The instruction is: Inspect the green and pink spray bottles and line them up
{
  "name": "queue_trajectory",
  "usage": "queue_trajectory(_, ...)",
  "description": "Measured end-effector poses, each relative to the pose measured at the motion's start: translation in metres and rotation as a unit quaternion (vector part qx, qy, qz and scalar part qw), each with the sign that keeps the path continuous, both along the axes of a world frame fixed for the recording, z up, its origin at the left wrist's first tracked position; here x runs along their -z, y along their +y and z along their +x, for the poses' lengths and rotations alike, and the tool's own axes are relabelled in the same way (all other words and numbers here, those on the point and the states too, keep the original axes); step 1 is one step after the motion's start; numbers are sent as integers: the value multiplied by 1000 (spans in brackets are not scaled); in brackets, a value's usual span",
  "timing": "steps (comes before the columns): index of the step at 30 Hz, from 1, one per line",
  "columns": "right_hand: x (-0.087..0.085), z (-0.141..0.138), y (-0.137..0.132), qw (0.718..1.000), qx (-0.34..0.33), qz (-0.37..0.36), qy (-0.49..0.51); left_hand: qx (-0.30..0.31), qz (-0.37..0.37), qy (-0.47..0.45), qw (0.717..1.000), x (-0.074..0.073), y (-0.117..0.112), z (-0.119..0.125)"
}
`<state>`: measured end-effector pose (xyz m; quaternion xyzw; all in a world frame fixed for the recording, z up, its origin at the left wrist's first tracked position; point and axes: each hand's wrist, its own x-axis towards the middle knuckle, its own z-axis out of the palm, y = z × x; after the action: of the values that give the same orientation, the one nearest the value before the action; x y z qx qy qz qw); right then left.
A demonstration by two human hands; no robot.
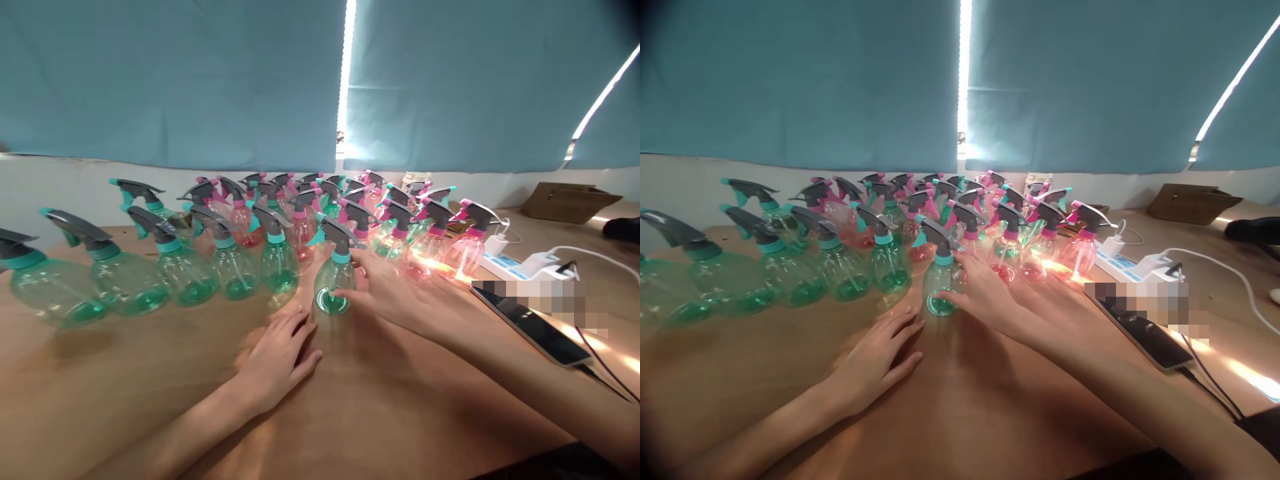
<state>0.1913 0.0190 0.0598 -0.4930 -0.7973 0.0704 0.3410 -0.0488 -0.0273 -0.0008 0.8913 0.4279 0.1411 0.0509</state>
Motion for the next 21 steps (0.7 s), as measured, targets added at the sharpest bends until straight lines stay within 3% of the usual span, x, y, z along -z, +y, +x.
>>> queue_trajectory(4, 15, -16, 26, 1000, -6, 4, 6, -3, 1, -1, 1000, 0, -2, 1)
queue_trajectory(21, 22, -37, 60, 999, -5, -16, 42, -6, 5, 3, 1000, 2, 0, 3)
